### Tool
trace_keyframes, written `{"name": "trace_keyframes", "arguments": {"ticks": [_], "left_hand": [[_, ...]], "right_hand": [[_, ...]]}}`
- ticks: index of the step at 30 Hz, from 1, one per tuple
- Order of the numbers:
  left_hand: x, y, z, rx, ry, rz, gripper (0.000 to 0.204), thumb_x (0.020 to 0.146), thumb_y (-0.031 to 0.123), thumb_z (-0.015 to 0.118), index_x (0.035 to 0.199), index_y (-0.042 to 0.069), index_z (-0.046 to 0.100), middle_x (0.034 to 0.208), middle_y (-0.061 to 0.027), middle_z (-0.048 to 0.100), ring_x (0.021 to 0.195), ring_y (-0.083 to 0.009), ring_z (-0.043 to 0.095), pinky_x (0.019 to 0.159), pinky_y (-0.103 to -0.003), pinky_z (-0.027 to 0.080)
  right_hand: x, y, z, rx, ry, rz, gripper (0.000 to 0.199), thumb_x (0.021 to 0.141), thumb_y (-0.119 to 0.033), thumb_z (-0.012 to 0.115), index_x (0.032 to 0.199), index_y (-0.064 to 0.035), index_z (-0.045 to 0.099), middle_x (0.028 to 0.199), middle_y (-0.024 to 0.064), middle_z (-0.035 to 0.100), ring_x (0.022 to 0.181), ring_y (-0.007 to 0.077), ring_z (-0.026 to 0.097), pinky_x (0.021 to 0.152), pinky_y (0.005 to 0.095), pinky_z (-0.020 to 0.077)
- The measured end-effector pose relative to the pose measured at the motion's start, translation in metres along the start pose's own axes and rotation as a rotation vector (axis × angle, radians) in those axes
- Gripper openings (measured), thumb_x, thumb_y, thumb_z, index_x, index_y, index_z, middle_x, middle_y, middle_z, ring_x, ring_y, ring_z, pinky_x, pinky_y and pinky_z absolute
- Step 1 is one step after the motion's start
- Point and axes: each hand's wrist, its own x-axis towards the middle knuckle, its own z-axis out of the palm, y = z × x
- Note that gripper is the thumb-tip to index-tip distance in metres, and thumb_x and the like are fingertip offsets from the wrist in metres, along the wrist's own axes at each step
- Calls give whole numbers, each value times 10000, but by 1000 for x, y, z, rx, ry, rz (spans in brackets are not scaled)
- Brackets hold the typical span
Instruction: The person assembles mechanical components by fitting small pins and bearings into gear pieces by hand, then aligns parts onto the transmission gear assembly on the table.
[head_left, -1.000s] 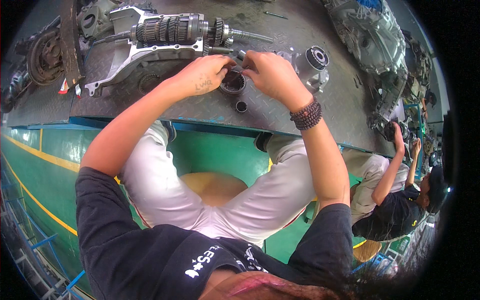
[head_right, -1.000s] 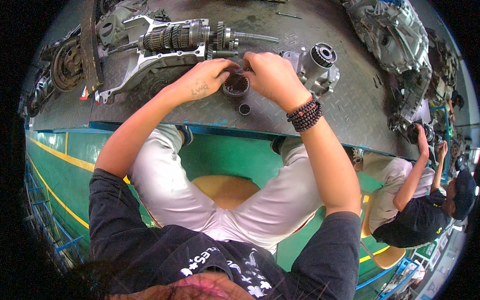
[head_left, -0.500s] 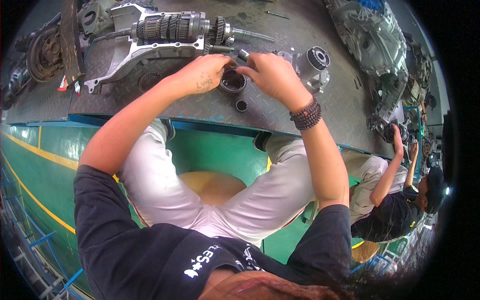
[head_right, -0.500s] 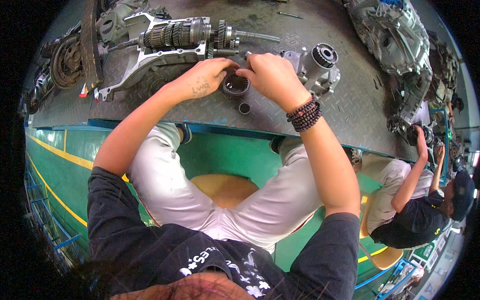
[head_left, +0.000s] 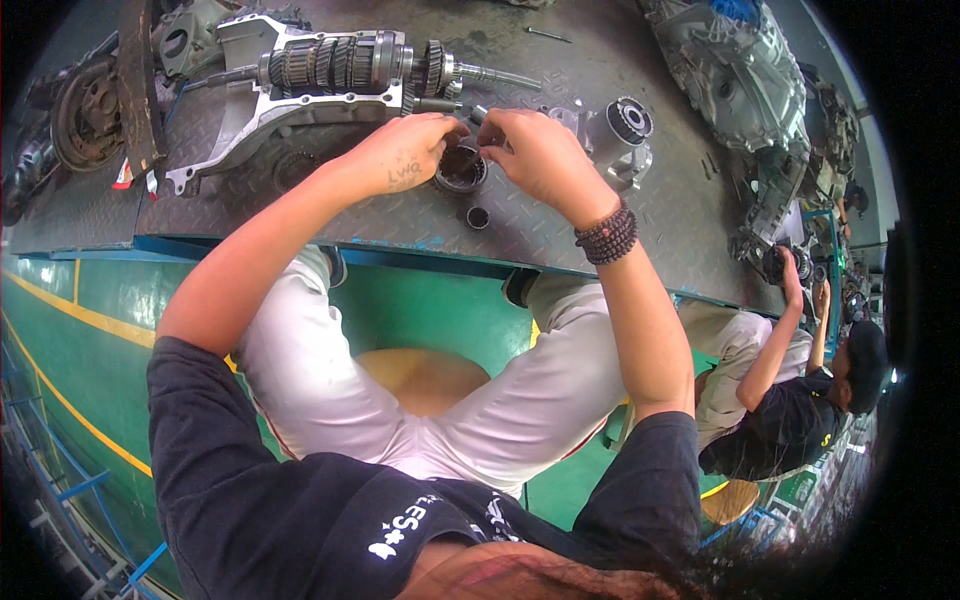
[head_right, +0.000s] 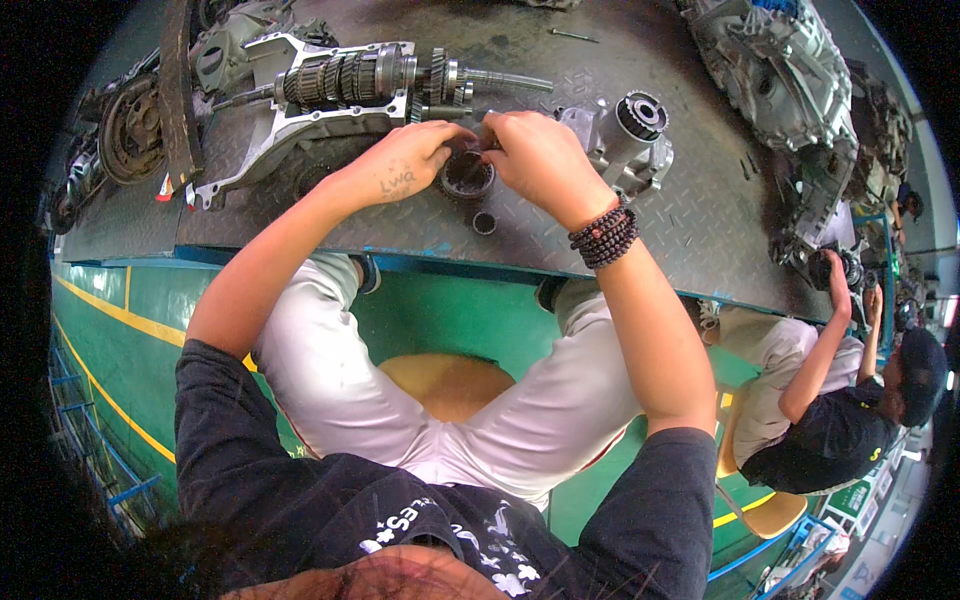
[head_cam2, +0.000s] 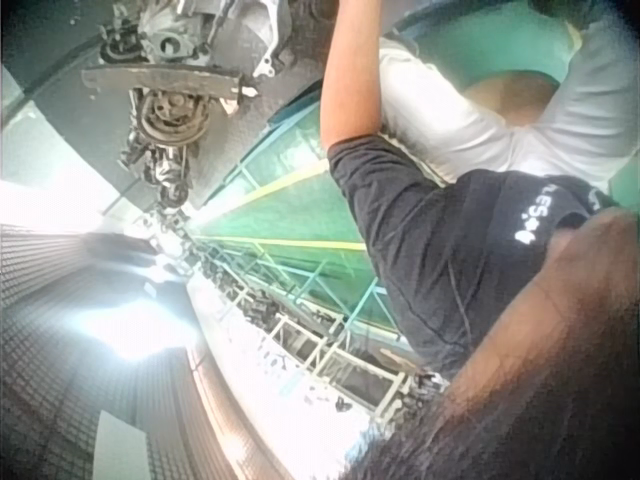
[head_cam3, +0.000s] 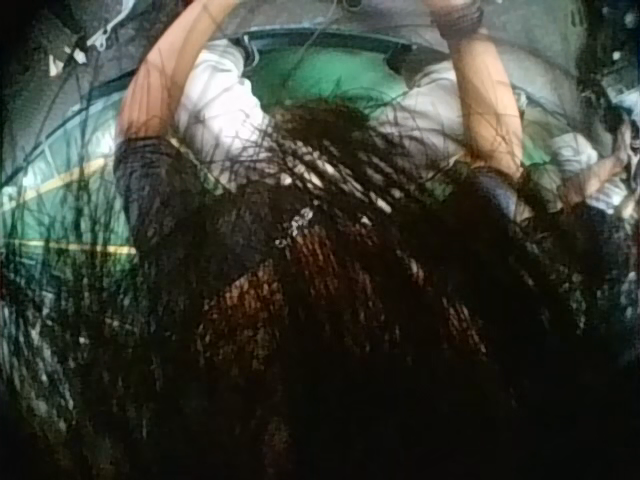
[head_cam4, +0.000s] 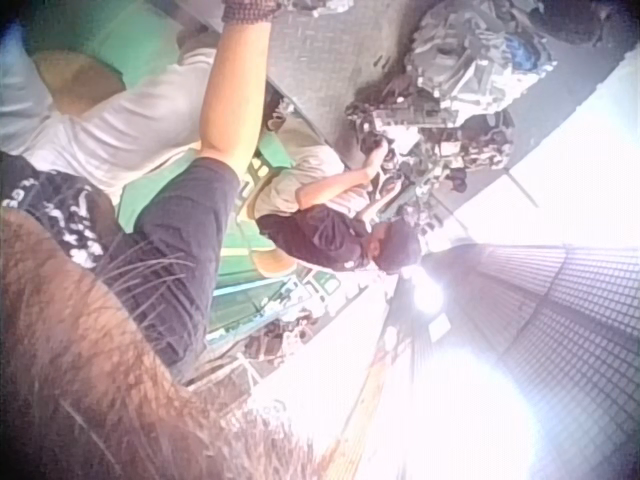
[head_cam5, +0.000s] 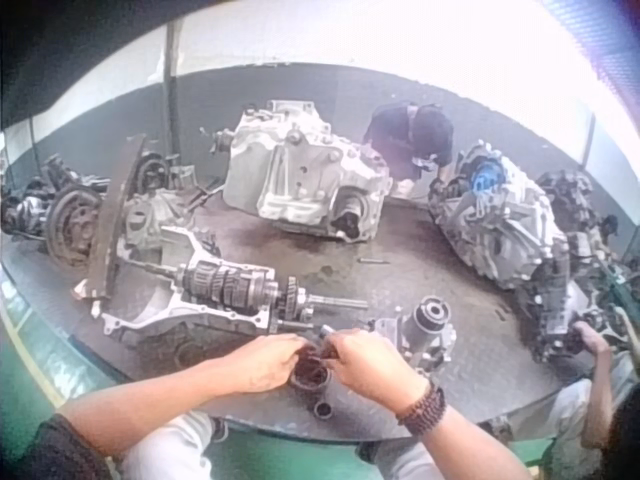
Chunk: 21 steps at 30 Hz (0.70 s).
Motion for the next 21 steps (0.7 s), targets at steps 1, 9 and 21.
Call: {"name": "trace_keyframes", "arguments": {"ticks": [1,9,21], "left_hand": [[0,0,0,-9,-5,11,339,964,22,550,1296,14,616,1270,-210,660,1229,-391,611,1073,-463,489],[0,0,-3,-1,1,4,319,970,47,568,1281,11,625,1259,-207,665,1221,-387,616,1067,-459,491],[1,6,-3,10,14,2,326,995,92,572,1309,18,618,1263,-196,662,1219,-385,613,1057,-448,489]], "right_hand": [[1,-2,-2,0,-1,1,252,909,-276,712,902,-25,693,866,203,711,888,408,691,762,506,547],[5,-9,-8,-75,-29,52,194,879,-224,722,932,-38,705,896,186,714,906,397,686,768,507,546],[7,-1,2,247,43,-83,230,848,-73,645,1064,-54,720,991,148,732,1006,366,686,868,461,552]]}}
